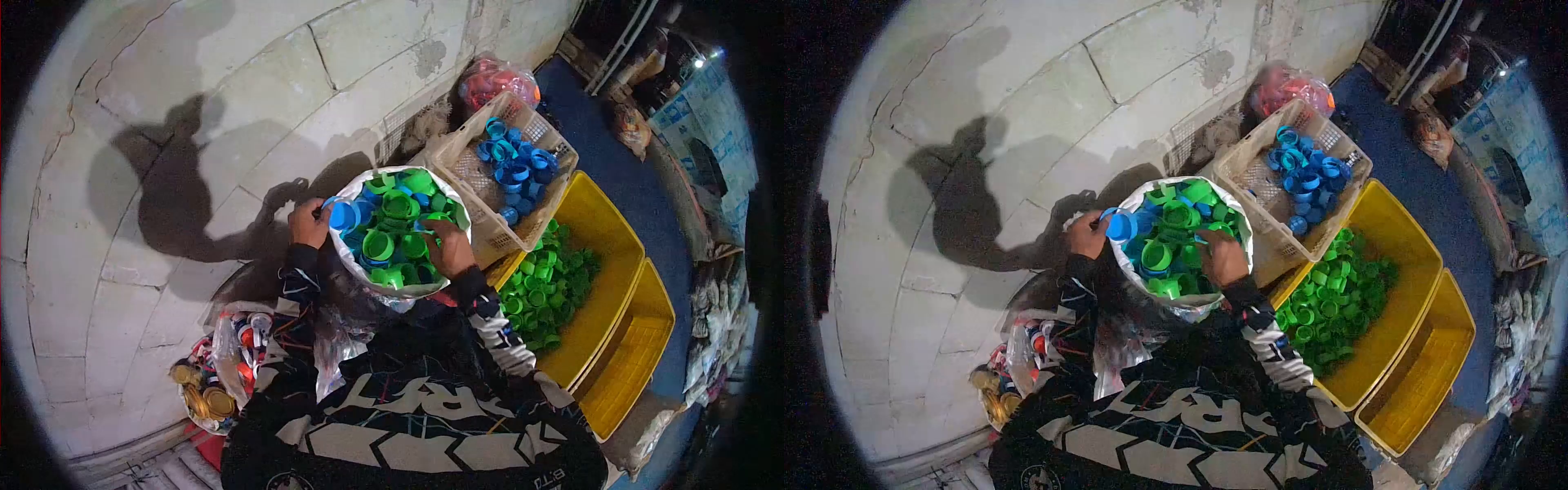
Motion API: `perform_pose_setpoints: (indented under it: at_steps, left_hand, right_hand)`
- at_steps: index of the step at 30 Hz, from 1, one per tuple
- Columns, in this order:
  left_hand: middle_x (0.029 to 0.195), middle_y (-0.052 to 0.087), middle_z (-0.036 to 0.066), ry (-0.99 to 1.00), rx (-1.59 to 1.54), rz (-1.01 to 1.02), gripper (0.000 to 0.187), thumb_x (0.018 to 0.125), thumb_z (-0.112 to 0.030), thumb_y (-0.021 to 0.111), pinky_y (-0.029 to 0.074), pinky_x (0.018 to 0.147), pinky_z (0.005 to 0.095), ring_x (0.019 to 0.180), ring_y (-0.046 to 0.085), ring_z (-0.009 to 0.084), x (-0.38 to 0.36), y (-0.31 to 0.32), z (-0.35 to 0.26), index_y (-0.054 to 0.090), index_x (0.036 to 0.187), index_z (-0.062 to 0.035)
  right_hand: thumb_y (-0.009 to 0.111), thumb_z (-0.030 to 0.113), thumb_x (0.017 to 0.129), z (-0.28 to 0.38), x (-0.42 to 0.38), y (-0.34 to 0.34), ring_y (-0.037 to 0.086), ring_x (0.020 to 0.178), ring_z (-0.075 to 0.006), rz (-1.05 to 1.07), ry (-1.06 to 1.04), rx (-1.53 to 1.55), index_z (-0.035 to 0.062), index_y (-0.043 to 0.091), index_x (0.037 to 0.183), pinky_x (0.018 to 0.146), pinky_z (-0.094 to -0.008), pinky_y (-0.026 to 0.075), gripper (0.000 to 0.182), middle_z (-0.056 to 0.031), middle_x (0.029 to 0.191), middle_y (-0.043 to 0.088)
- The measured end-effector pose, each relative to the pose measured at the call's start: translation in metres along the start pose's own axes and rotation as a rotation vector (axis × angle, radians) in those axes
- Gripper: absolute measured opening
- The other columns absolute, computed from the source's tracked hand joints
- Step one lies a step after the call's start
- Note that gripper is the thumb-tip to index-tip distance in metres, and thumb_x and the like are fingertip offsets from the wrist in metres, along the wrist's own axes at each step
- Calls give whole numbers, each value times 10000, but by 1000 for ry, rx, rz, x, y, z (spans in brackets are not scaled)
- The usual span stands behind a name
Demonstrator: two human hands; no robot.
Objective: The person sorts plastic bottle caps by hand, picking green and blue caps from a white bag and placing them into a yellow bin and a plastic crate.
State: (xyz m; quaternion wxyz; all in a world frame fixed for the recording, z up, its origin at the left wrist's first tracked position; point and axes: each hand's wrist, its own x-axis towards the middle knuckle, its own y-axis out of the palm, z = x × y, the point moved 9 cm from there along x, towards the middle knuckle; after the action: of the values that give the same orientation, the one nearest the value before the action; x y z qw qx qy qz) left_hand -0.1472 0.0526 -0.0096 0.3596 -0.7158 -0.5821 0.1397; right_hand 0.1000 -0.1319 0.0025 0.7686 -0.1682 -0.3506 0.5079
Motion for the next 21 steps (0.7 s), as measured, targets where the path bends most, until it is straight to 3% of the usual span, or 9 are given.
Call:
perform_pose_setpoints:
  at_steps: [2,4,5,7,11,12,17,21]
  left_hand:
    - [818,686,162,-81,-83,-26,334,801,-308,710,505,713,369,753,666,279,-7,3,41,687,931,-1]
    - [865,690,181,-241,-218,-43,439,811,-367,703,502,737,353,798,667,255,-20,4,69,677,969,41]
    - [877,689,177,-269,-241,-29,444,813,-374,701,501,741,352,806,665,251,-27,3,72,678,972,40]
    - [899,687,170,-319,-289,0,453,818,-387,696,498,749,351,822,662,244,-39,-3,67,679,978,36]
    - [823,686,139,-259,-205,-66,445,829,-397,690,499,727,343,763,649,210,-55,-2,74,688,989,19]
    - [820,688,135,-291,-244,-67,440,831,-393,690,498,727,340,765,647,202,-60,-3,75,689,989,18]
    - [836,696,121,-511,-318,-73,416,837,-366,694,494,729,325,785,636,168,-82,-17,65,688,993,20]
    - [826,689,108,-462,-357,-51,410,837,-351,700,489,714,319,758,623,157,-76,-10,72,686,967,38]
  right_hand:
    - [598,64,754,-2,22,35,594,925,-361,147,12,-9,81,656,1044,780,-448,482,296,-158,943,647]
    - [576,84,773,21,45,61,577,974,-331,155,-160,-228,120,674,1011,826,-446,459,260,-113,1031,641]
    - [566,93,782,33,55,74,569,999,-316,156,-248,-338,139,683,994,849,-444,447,247,-91,1075,639]
    - [547,155,800,34,75,115,510,1099,-305,351,-296,-486,189,691,970,880,-480,406,226,-46,1139,616]
    - [454,314,869,11,89,180,405,1223,-257,547,-337,-688,227,713,948,919,-509,321,284,-15,1196,592]
    - [450,312,885,12,92,184,410,1214,-247,526,-353,-746,215,714,946,909,-485,330,288,5,1200,592]
    - [460,286,876,11,99,178,430,1174,-265,525,-319,-652,158,677,1026,898,-523,339,294,-14,1191,585]
    - [539,132,770,27,98,142,458,1159,-279,307,-332,-548,128,678,1023,879,-495,371,288,-52,1175,591]
